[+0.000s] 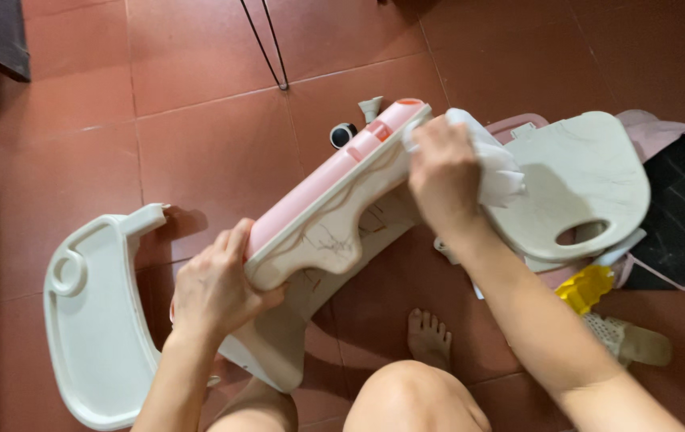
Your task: The person sits on the floor and wipes a white and pink plastic high chair tray with a white cloth. They rotate the tray to clean multiple sides and edges, focusing on removing visible stains.
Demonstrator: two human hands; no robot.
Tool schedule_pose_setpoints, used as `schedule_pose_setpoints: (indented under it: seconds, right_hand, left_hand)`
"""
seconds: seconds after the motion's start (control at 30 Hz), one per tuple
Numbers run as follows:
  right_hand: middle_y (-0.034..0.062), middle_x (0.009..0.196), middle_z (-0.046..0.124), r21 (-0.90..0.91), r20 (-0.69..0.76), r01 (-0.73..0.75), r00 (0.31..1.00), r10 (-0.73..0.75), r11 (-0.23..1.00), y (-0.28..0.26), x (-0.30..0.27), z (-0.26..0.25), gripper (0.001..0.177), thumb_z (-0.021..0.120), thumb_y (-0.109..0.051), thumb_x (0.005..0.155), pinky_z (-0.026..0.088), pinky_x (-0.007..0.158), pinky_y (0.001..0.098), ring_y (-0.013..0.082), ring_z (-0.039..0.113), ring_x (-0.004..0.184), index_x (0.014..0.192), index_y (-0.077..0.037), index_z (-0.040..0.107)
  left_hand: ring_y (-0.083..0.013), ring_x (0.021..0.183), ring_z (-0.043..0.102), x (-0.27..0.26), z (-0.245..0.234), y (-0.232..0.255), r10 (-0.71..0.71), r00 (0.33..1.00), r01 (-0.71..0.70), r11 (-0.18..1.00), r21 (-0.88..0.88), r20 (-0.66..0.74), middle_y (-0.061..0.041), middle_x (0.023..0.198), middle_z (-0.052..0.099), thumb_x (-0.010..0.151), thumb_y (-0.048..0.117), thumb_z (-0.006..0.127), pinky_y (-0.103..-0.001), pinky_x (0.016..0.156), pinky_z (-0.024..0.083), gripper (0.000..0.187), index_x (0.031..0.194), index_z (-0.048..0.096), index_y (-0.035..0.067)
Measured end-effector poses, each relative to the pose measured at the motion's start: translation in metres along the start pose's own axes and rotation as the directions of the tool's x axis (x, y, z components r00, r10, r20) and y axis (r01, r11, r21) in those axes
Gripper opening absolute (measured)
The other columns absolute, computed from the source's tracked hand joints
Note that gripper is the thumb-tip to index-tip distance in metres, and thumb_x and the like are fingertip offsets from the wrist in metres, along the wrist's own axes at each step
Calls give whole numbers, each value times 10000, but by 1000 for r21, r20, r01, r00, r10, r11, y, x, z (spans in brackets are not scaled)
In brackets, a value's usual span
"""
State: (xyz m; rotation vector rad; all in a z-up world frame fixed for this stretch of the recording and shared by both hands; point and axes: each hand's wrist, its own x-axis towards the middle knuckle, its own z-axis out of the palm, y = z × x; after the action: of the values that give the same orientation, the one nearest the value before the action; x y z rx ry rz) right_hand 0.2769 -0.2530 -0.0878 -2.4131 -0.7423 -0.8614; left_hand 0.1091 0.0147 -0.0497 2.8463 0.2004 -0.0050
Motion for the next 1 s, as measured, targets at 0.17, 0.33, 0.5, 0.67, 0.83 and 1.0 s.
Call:
schedule_pose_setpoints:
  seconds: [0.17, 0.33, 0.5, 0.67, 0.83, 1.0]
  right_hand:
    - [93, 1036, 642, -38, 26, 31, 999, -30, 999, 14, 12, -13, 215, 645, 56, 885, 514, 828, 451, 341, 596, 989, 1056, -60, 704]
    - [144, 1105, 665, -156, -7, 110, 994, -112, 982, 16, 6, -2, 226, 636, 59, 832, 546, 847, 453, 350, 597, 1016, 1039, -15, 690]
    - [77, 1022, 716, 278, 46, -171, 985, 165, 945, 15, -3, -8, 160, 765, -58, 919, 563, 797, 380, 230, 677, 925, 1063, -4, 722]
    - [52, 977, 733, 508, 120, -578, 782, 612, 639, 51, 0, -14, 174, 757, -166, 969, 551, 789, 315, 141, 679, 885, 1063, -20, 744]
    - [49, 1005, 722, 549, 158, -520, 833, 530, 654, 50, -2, 16, 150, 745, -120, 954, 518, 820, 315, 155, 647, 930, 1056, -12, 756]
    - [93, 1022, 655, 197, -111, -144, 979, 168, 970, 32, 6, 22, 149, 773, 3, 889, 522, 828, 388, 287, 621, 984, 1036, -25, 772]
  left_hand:
    - [-337, 909, 714, 0, 2, 2, 12, 999, -12, 1000, -11, -36, -119, 1014, 710, 496, 395, 926, -455, 754, 571, 907, 1270, 548, 110]
    - [-324, 916, 717, -4, 3, 3, -22, 1000, 22, 1000, -10, -12, -105, 1034, 711, 487, 392, 930, -457, 741, 568, 933, 1289, 539, 121]
    - [-313, 934, 715, -11, 4, 3, -43, 999, 43, 999, -2, -28, -88, 1042, 703, 471, 388, 924, -459, 740, 570, 937, 1290, 544, 138]
    - [-321, 939, 709, -15, 1, 5, -58, 997, 58, 998, 2, -49, -90, 1053, 696, 499, 401, 916, -463, 746, 567, 899, 1282, 553, 149]
    - [-321, 935, 713, -13, 1, 8, -73, 996, 72, 997, -25, -48, -83, 1060, 700, 512, 386, 899, -461, 737, 570, 884, 1291, 551, 156]
    - [-336, 939, 710, -12, 3, 7, -29, 997, 28, 1000, -8, -67, -109, 1048, 702, 504, 404, 922, -470, 740, 565, 905, 1276, 543, 123]
